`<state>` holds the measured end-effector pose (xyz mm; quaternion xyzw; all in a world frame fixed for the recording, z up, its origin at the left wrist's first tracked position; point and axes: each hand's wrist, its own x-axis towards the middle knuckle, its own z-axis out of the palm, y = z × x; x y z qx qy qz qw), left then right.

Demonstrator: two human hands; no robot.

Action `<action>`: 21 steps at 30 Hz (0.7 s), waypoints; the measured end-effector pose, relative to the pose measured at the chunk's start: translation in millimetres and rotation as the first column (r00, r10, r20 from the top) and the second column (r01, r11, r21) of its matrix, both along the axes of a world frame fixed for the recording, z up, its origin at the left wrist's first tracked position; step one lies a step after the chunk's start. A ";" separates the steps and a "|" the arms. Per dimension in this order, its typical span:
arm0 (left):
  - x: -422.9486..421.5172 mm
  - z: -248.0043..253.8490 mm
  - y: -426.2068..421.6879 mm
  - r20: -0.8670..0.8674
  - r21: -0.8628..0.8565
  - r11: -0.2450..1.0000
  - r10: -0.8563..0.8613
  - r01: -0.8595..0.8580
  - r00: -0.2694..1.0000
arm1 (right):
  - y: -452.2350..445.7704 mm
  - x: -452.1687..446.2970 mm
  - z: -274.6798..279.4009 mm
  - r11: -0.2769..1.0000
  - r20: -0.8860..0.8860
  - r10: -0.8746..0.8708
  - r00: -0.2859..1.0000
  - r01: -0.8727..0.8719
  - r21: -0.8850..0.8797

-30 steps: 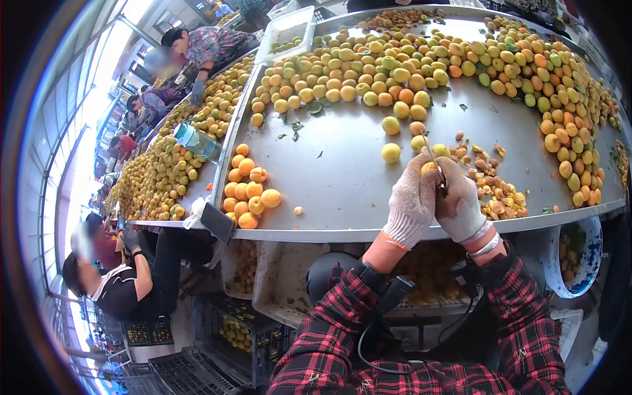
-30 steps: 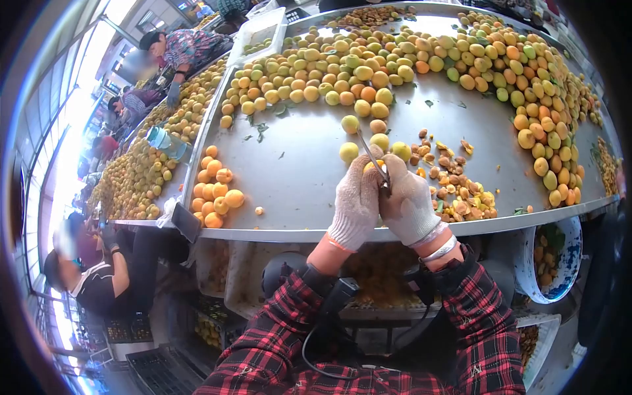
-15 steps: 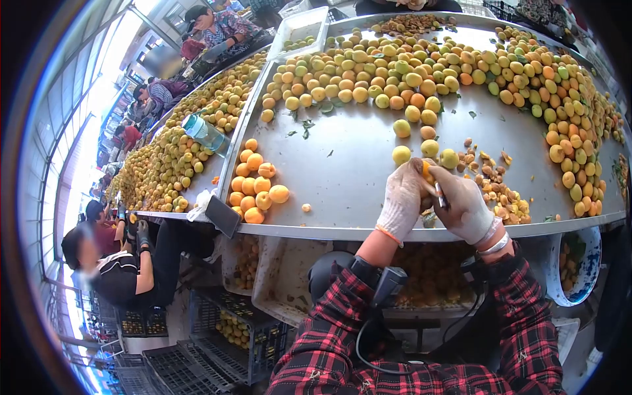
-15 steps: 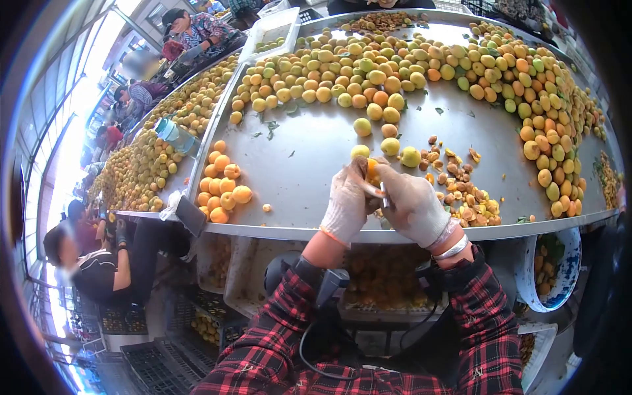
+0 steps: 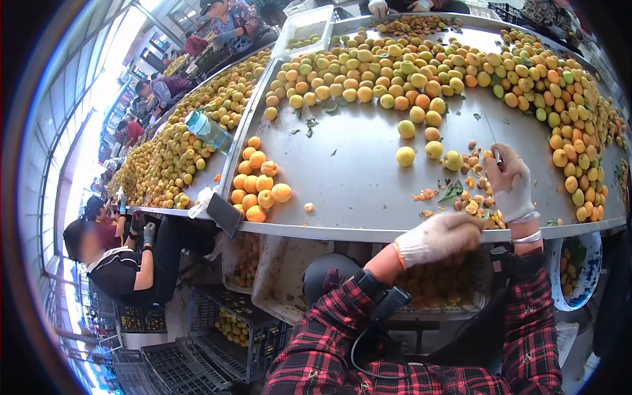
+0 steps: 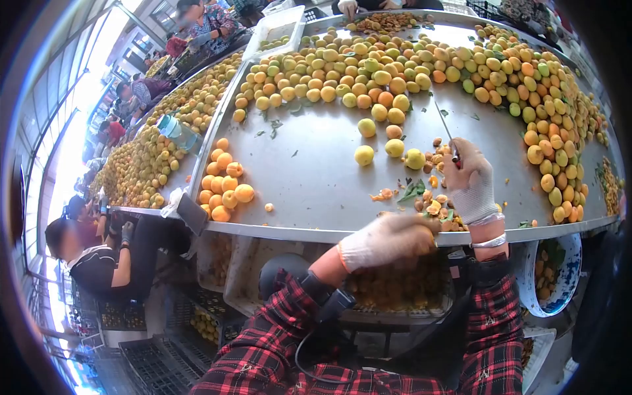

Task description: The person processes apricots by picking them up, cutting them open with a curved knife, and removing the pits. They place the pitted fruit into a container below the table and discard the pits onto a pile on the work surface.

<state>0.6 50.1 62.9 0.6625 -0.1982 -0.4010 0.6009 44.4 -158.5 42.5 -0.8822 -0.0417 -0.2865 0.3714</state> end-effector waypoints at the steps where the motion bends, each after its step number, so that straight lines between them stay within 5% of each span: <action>1: -6.8 12.2 -1.7 -0.017 0.087 0.987 -0.136 0.137 0.991 | -5.8 2.1 -3.7 0.984 0.042 -0.039 0.998 0.045 -0.173; 2: -11.8 -5.5 -4.8 0.208 0.088 0.966 -0.255 0.241 0.944 | -9.7 3.1 -7.0 0.990 -0.060 -0.049 0.997 0.041 -0.137; 3: -19.1 5.1 -2.3 0.052 0.098 0.947 -0.312 0.306 0.949 | -9.9 3.3 -8.3 0.990 -0.059 -0.043 0.997 0.034 -0.137; 6: -21.5 -12.3 -5.4 0.140 0.197 0.867 -0.487 0.457 0.862 | -2.2 1.4 -3.3 0.999 -0.075 0.034 0.997 -0.034 -0.001; 8: -22.5 6.8 -1.3 0.092 0.253 0.859 -0.479 0.444 0.873 | 11.0 -3.6 12.9 0.912 -0.403 0.155 0.902 0.026 0.409; 10: -25.1 10.2 4.0 0.049 0.308 0.850 -0.464 0.428 0.885 | 25.8 -7.6 22.4 0.872 -0.453 0.198 0.869 0.055 0.487; 12: -27.4 -9.7 8.7 0.273 0.309 0.899 -0.398 0.312 0.876 | 35.2 -7.8 26.8 0.830 -0.553 0.267 0.789 0.103 0.548; 16: -15.8 -18.2 26.3 0.352 0.155 0.956 -0.290 0.250 0.890 | 46.9 -3.9 8.7 0.871 -0.574 0.277 0.770 0.051 0.489; 18: -2.1 0.3 42.9 0.387 0.225 0.969 -0.183 0.100 0.904 | 52.1 -7.6 8.4 0.875 -0.571 0.285 0.770 0.035 0.483; 19: 2.9 6.4 54.0 0.434 0.107 0.994 -0.012 -0.038 0.901 | 49.4 -8.3 5.0 0.874 -0.561 0.297 0.773 0.017 0.486; 20: 10.5 12.4 59.9 0.237 0.159 0.970 0.144 -0.184 0.961 | 44.6 -7.9 -1.2 0.849 -0.527 0.342 0.778 -0.015 0.528; 21: 11.4 9.9 48.3 0.228 0.153 0.978 0.106 -0.143 0.968 | 40.3 -4.4 -9.1 0.821 -0.489 0.387 0.782 -0.051 0.568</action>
